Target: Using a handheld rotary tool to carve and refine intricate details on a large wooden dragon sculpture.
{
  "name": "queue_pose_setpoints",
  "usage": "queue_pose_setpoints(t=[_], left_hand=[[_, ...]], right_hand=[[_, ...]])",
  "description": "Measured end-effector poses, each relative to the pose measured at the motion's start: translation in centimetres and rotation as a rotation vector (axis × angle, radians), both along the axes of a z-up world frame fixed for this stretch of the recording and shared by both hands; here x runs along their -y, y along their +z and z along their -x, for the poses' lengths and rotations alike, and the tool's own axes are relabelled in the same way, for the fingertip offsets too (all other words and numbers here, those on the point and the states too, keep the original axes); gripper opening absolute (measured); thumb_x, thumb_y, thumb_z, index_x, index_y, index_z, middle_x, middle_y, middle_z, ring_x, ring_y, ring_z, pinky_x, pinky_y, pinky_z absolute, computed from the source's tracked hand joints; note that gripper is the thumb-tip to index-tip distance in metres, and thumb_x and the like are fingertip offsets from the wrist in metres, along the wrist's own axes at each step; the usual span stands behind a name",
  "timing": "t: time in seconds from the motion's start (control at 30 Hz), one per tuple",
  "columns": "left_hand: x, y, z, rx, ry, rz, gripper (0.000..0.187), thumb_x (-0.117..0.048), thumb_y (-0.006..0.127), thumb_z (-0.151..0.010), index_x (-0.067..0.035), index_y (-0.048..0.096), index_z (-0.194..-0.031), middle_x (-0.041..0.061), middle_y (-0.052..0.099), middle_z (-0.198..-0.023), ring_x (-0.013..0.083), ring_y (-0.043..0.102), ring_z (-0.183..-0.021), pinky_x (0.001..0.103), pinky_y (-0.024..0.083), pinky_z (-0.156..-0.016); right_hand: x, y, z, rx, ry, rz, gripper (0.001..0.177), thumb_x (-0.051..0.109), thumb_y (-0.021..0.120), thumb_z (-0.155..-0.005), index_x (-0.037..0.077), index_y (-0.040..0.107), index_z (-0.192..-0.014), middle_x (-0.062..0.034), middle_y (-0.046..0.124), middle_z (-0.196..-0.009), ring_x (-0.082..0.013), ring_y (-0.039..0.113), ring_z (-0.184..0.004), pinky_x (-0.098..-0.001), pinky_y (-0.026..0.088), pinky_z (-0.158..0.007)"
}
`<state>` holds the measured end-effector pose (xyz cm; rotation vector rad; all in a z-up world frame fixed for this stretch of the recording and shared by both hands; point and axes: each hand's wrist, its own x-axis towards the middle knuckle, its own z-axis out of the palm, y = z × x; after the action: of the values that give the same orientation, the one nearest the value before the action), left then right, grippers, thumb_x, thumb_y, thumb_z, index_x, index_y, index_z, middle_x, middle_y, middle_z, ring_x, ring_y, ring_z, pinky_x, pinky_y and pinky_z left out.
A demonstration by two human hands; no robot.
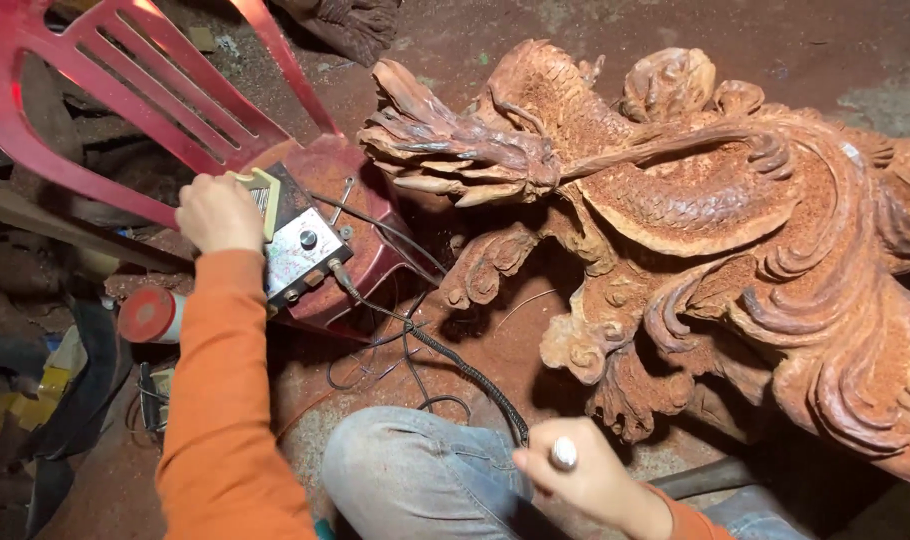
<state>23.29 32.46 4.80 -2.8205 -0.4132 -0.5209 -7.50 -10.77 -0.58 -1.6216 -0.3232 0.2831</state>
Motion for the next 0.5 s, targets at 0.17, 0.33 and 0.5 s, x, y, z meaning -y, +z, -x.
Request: queue_pose_setpoints(t=[0.17,0.33,0.5], left_hand=[[12.8,0.9,9.0,0.165,-0.633,0.649,0.045,0.005,0.039,-0.09,-0.006,0.076,-0.112,0.015,0.068,-0.094,0.0295,0.06,-0.088,0.041,0.049,-0.083],[24.1,-1.8,19.2,-0.419,-0.827,1.667,0.043,-0.012,0.052,-0.099,-0.011,0.038,-0.14,0.012,0.079,-0.103,0.0212,0.076,-0.093,0.032,0.058,-0.083],[28.3,-3.8,22.4,-0.556,-0.879,2.093,0.025,-0.003,0.053,-0.101,-0.006,0.047,-0.125,0.02,0.074,-0.114,0.024,0.072,-0.102,0.032,0.055,-0.092]], right_hand=[[0.4,-1.5,-1.9,-0.404,-0.132,-0.113,0.036,0.013,0.076,-0.086,0.002,0.06,-0.056,-0.0067,0.059,-0.045,-0.0132,0.046,-0.032,-0.0256,0.037,-0.033],[0.4,-3.2,-2.2,-0.358,-0.191,-0.156,0.032,0.011,0.072,-0.088,0.003,0.058,-0.06,-0.0059,0.06,-0.05,-0.0139,0.051,-0.041,-0.0247,0.042,-0.044],[0.9,-3.2,-1.6,-0.405,-0.229,-0.117,0.028,0.011,0.07,-0.086,0.002,0.061,-0.061,-0.0068,0.061,-0.05,-0.0149,0.052,-0.043,-0.0246,0.043,-0.046]])
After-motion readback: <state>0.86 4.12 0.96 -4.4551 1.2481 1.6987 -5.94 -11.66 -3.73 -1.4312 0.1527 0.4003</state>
